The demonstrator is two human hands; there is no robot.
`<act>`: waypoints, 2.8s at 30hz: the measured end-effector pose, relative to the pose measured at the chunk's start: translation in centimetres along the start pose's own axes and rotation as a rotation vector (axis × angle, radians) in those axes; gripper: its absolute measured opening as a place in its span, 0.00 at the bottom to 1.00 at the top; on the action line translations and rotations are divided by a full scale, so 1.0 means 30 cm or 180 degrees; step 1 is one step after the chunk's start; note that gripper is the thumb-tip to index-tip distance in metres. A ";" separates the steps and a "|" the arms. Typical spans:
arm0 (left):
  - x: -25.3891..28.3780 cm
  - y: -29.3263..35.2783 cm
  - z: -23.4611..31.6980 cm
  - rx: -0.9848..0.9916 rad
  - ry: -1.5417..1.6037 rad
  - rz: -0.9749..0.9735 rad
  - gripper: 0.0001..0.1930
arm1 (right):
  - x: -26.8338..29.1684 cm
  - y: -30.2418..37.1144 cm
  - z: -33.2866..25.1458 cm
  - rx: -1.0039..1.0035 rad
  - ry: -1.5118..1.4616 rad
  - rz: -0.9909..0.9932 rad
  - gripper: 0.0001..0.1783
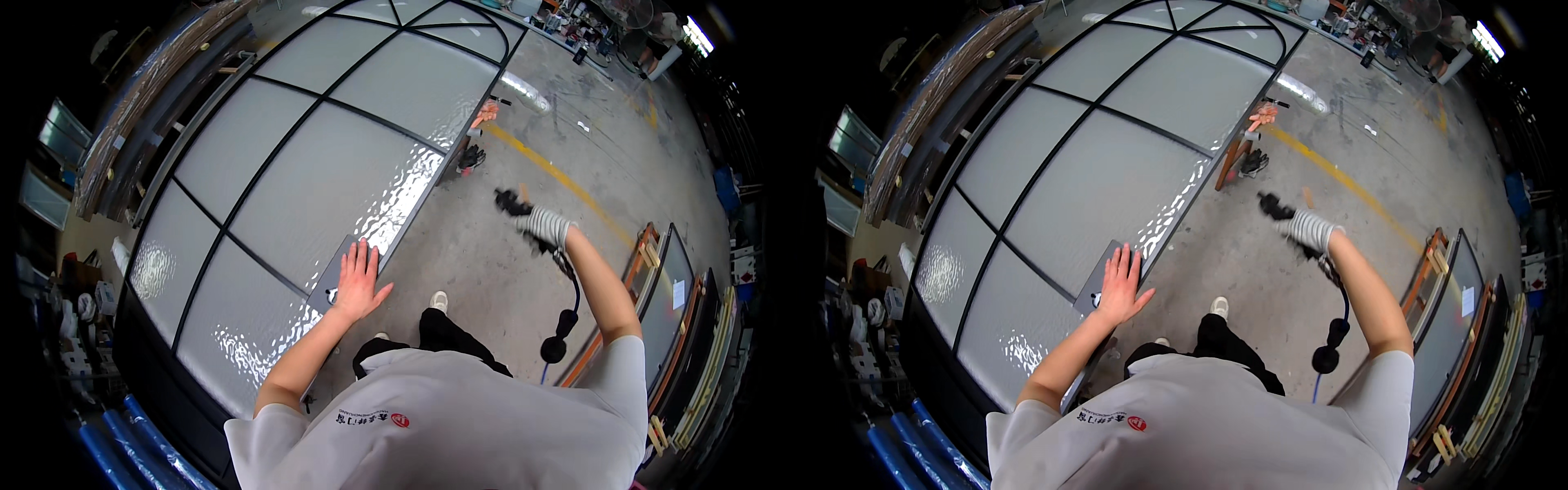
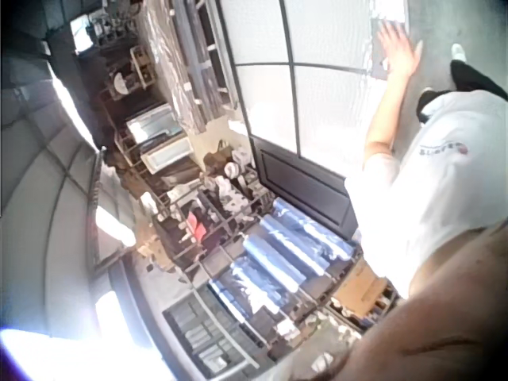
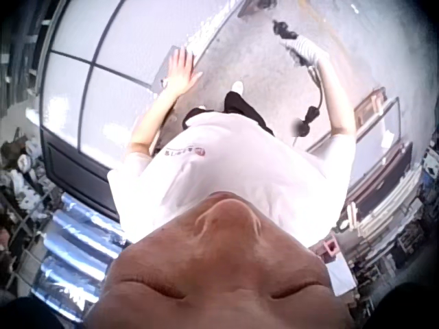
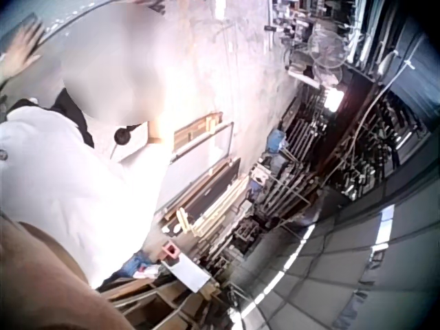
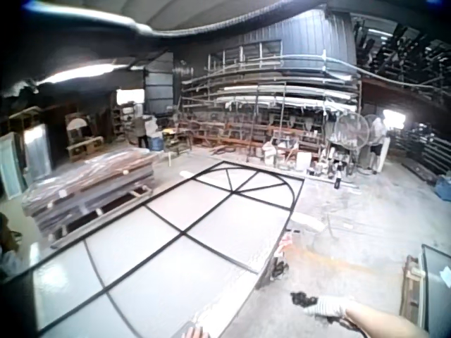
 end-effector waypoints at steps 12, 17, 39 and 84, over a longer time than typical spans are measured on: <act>-0.076 -0.298 0.055 0.0486 -0.0267 0.0050 0.40 | 0.478 -0.537 -0.037 0.0270 -0.1453 0.0990 0.17; -0.096 -0.363 0.051 0.0527 -0.0152 0.0199 0.40 | 0.174 -0.625 -0.408 0.1456 0.0896 0.0074 0.25; -0.049 -1.113 -0.028 0.0563 0.0591 0.0573 0.41 | 1.383 -1.228 -0.516 0.0196 -0.2098 0.1648 0.17; 0.015 -0.919 -0.160 0.1499 0.0219 0.1102 0.34 | 0.045 -0.982 -1.242 0.0942 0.0405 -0.2723 0.18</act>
Point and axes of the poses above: each hand's wrist, its own y-axis away from the middle knuckle, its own x-axis out of the back of the hand, z = x × y, the point moved 3 cm from there along -y, towards the middle knuckle, and after that the axes turned 7 degrees about y, right-handed, at the moved point
